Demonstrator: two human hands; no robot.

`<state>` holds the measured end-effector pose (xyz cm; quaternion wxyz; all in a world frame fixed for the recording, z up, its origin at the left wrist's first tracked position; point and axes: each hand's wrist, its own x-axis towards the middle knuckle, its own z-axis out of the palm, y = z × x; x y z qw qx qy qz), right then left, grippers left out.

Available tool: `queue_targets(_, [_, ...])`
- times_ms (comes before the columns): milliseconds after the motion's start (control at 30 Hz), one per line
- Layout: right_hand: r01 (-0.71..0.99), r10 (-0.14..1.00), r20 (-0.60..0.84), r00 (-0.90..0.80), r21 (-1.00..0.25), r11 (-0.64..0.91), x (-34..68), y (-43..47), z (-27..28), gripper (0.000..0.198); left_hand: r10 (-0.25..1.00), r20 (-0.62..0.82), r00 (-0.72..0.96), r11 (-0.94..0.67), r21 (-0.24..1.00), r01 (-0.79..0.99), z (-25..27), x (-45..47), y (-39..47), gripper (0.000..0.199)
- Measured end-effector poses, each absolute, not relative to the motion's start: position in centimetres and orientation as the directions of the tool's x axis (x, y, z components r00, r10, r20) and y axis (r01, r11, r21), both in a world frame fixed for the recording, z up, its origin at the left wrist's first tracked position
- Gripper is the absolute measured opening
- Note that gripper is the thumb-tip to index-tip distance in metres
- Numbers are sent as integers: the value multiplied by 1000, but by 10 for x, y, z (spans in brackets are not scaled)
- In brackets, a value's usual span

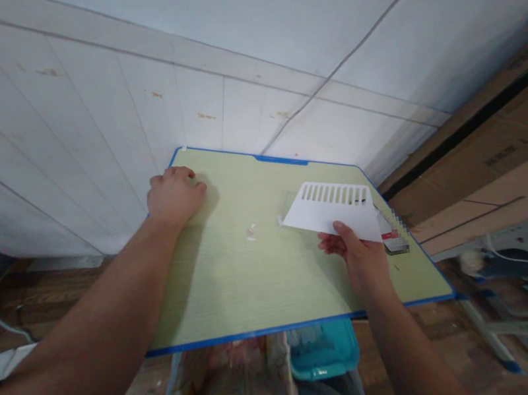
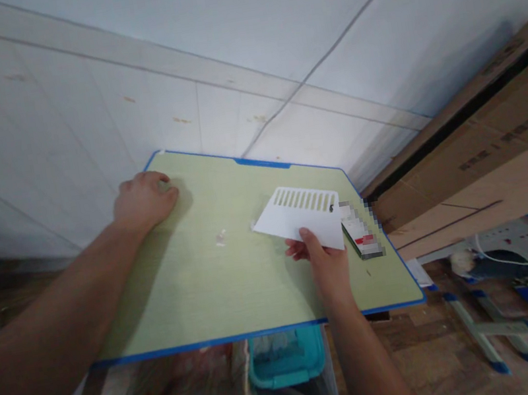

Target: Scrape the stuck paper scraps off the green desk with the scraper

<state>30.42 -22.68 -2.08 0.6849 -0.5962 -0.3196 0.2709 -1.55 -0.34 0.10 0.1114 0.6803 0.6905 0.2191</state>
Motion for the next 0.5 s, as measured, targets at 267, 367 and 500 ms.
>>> queue_targets(267, [37,809,76,583,-997,67,302,-217,-7,37,986,149,-75,-6,484,875,2,-13,-4,56])
queue_targets(367, [6,777,72,625,-996,87,301,-224,-7,39,987,146,-63,-14,473,881,3,-13,-4,57])
queue_targets(500, [45,789,98,606,-995,89,297,-233,-10,40,988,144,-48,-27,477,878,3,-16,-3,56])
